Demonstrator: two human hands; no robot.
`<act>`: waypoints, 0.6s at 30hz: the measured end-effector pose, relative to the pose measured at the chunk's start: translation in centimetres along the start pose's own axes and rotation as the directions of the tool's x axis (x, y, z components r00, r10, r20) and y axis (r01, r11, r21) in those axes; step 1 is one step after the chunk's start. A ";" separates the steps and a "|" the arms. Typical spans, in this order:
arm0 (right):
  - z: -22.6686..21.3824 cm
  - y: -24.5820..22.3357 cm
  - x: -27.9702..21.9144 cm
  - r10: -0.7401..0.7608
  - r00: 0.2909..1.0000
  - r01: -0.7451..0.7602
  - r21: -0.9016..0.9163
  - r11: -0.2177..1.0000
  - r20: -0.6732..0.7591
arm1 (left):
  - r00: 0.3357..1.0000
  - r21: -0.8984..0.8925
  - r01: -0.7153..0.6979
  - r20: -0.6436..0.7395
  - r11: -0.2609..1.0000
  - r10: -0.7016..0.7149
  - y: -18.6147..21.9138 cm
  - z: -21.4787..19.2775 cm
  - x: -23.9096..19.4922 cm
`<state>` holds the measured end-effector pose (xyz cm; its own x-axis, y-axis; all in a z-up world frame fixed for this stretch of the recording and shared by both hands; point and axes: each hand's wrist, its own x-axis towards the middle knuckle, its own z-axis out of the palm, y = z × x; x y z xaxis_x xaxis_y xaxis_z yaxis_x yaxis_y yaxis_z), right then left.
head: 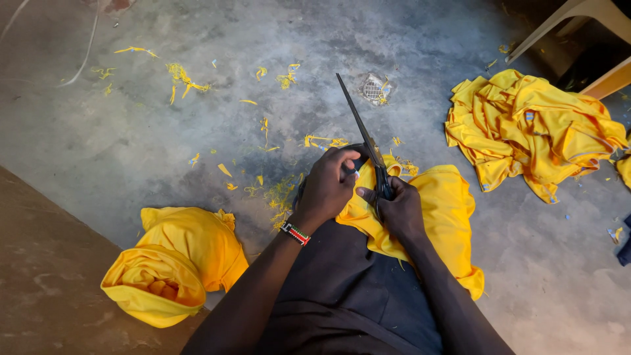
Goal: The person sits cross-legged on the floor and uses large shears to cut a yellow fabric held on their lap. They repeatedly trim the fabric edges, letting the cut pieces fall to the floor around them.
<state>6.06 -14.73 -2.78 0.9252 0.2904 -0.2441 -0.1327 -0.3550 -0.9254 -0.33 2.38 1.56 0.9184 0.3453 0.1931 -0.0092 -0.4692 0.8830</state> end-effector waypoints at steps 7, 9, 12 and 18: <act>-0.2 -0.6 -0.4 0.005 1.000 -0.005 -0.012 1.000 0.002 | 0.960 0.213 0.132 0.217 0.968 -0.179 -4.0 1.7 2.2; -0.1 -0.7 -0.5 0.007 1.000 -0.007 -0.018 1.000 -0.004 | 0.931 0.230 0.204 0.256 0.952 -0.262 -4.1 1.7 2.8; -0.3 -0.8 -0.5 0.018 1.000 -0.018 -0.028 0.999 0.001 | 0.900 0.305 0.272 0.255 0.913 -0.353 -4.0 2.2 3.3; -0.2 -0.6 -0.5 -0.004 1.000 0.004 0.011 1.000 0.015 | 0.937 0.157 0.232 0.230 0.960 -0.263 -0.9 0.5 2.9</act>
<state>5.76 -14.80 -2.08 0.9205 0.3048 -0.2447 -0.1332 -0.3440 -0.9295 2.53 3.40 1.09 0.9537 0.2607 -0.1499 0.2659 -0.4981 0.8253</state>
